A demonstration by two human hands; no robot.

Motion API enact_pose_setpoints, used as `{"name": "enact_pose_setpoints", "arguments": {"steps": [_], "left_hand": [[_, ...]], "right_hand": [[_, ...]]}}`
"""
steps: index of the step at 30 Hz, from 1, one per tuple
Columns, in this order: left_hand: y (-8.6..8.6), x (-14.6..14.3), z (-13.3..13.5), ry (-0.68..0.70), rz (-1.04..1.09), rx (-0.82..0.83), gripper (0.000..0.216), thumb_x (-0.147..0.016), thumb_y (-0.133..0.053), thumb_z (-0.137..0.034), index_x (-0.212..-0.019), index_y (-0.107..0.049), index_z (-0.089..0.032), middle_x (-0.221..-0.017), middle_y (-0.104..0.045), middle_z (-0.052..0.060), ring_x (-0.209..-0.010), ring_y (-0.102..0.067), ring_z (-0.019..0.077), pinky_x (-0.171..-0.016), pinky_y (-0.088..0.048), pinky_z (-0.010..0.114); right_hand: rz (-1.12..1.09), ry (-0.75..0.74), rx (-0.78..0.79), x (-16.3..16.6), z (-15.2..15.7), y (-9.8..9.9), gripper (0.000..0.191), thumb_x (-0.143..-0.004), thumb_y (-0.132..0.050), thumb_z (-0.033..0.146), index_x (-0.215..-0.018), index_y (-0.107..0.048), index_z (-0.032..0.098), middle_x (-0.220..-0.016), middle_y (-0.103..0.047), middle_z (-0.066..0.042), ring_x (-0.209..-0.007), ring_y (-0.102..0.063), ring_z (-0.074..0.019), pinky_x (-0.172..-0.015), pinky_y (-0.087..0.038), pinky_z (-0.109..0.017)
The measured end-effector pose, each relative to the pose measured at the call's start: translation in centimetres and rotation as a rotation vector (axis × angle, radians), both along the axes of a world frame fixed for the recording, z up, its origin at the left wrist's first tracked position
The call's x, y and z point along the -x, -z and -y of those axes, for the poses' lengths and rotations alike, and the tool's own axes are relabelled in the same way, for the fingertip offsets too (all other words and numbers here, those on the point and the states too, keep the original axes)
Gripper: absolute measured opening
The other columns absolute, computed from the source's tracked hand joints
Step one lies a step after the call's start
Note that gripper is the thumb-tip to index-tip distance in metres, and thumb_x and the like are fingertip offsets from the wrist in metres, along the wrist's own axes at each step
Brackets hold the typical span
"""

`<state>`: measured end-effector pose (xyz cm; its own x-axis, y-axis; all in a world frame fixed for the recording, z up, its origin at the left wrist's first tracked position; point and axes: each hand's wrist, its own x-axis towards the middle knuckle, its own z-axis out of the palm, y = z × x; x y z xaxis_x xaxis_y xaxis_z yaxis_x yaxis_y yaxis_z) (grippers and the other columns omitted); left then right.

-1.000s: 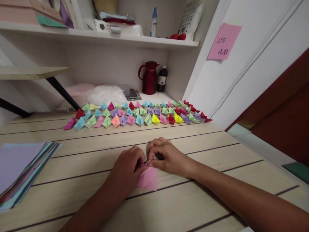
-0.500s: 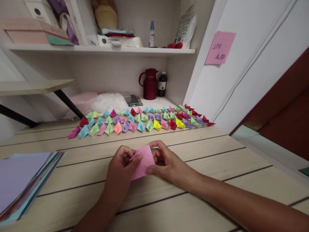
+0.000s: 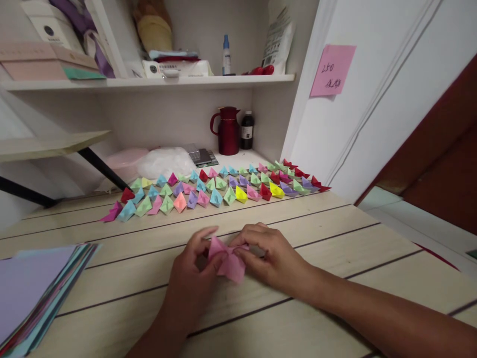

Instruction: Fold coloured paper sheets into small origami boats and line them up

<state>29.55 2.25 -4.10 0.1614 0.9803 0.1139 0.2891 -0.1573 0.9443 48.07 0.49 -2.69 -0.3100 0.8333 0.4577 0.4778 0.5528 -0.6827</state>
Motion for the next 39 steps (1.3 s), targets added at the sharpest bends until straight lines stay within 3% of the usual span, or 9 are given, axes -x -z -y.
{"name": "enact_pose_setpoints", "arguments": {"steps": [3,6,11,14,18,23,27,34,39], "left_hand": [[0.1,0.1,0.3,0.042,-0.148,-0.082,0.011,-0.072,-0.068,-0.029,-0.082,-0.069,-0.023,-0.083,-0.069,-0.001,-0.080,-0.062,0.0173,-0.074,-0.046,0.027],[-0.1,0.2,0.5,0.043,-0.150,-0.061,0.010,-0.074,-0.066,-0.033,-0.074,-0.066,-0.022,-0.072,-0.066,-0.003,-0.071,-0.059,0.0154,-0.065,-0.044,0.024],[-0.4,0.1,0.7,0.017,-0.101,-0.051,0.016,-0.074,-0.065,-0.036,-0.070,-0.064,-0.021,-0.065,-0.062,-0.004,-0.065,-0.055,0.0140,-0.059,-0.041,0.022],[-0.5,0.0,0.9,0.007,-0.112,-0.065,0.019,-0.073,-0.066,-0.039,-0.068,-0.064,-0.020,-0.063,-0.062,-0.003,-0.063,-0.054,0.0140,-0.058,-0.039,0.022],[-0.4,0.0,1.0,0.017,-0.181,-0.119,0.017,-0.075,-0.065,-0.037,-0.068,-0.063,-0.022,-0.062,-0.062,-0.003,-0.062,-0.055,0.0146,-0.057,-0.039,0.023],[-0.1,0.6,0.5,0.120,-0.397,-0.550,0.004,-0.080,-0.059,-0.021,-0.076,-0.061,-0.023,-0.078,-0.067,-0.001,-0.076,-0.059,0.0173,-0.074,-0.041,0.030],[0.4,0.8,0.0,0.161,-0.523,-0.763,0.016,-0.073,-0.054,-0.007,-0.079,-0.058,-0.022,-0.088,-0.067,0.001,-0.085,-0.059,0.0195,-0.085,-0.039,0.037],[1.2,1.1,-1.3,0.209,-0.625,-0.478,0.032,-0.070,-0.049,-0.005,-0.093,-0.061,-0.023,-0.103,-0.062,0.004,-0.098,-0.057,0.0229,-0.085,-0.044,0.040],[0.7,2.8,-1.4,0.017,-0.449,-0.441,0.043,-0.071,-0.037,0.001,-0.097,-0.063,-0.022,-0.107,-0.059,0.005,-0.102,-0.057,0.0195,-0.089,-0.046,0.036]], "right_hand": [[-0.020,0.029,-0.020,-0.4,0.1,-0.5,0.013,-0.086,-0.058,0.014,-0.088,-0.068,0.022,-0.083,-0.068,0.000,-0.079,-0.059,-0.0138,-0.080,-0.038,-0.030],[-0.124,0.032,0.101,-0.5,0.2,-0.7,0.015,-0.087,-0.059,0.022,-0.101,-0.065,0.023,-0.088,-0.065,0.000,-0.084,-0.059,-0.0144,-0.078,-0.042,-0.028],[-0.206,0.008,0.332,-0.2,0.1,-0.3,0.058,-0.070,-0.077,0.025,-0.122,-0.052,0.025,-0.090,-0.059,0.002,-0.082,-0.056,-0.0144,-0.072,-0.044,-0.025],[-0.190,-0.040,0.385,0.0,-0.1,0.1,0.036,-0.071,-0.076,0.025,-0.104,-0.062,0.022,-0.082,-0.060,0.003,-0.073,-0.055,-0.0130,-0.066,-0.043,-0.024],[-0.067,0.019,0.214,0.0,-0.1,0.1,0.010,-0.075,-0.071,0.020,-0.070,-0.062,0.018,-0.070,-0.059,0.002,-0.068,-0.053,-0.0132,-0.062,-0.038,-0.025],[0.204,0.097,-0.285,-0.7,0.0,0.1,0.006,-0.084,-0.062,0.017,-0.079,-0.064,0.019,-0.075,-0.063,-0.002,-0.077,-0.052,-0.0168,-0.073,-0.033,-0.033],[0.490,0.043,-0.554,-0.8,0.1,0.5,0.014,-0.090,-0.051,0.015,-0.084,-0.063,0.020,-0.083,-0.064,-0.004,-0.080,-0.049,-0.0181,-0.075,-0.029,-0.037],[0.726,-0.044,-0.483,-0.5,-0.5,2.2,0.016,-0.091,-0.049,0.013,-0.087,-0.063,0.020,-0.080,-0.061,-0.004,-0.079,-0.047,-0.0179,-0.075,-0.028,-0.035],[0.639,-0.067,-0.268,-0.6,-0.5,2.3,0.013,-0.084,-0.056,0.013,-0.093,-0.064,0.019,-0.091,-0.063,-0.006,-0.085,-0.051,-0.0183,-0.078,-0.032,-0.033]]}}
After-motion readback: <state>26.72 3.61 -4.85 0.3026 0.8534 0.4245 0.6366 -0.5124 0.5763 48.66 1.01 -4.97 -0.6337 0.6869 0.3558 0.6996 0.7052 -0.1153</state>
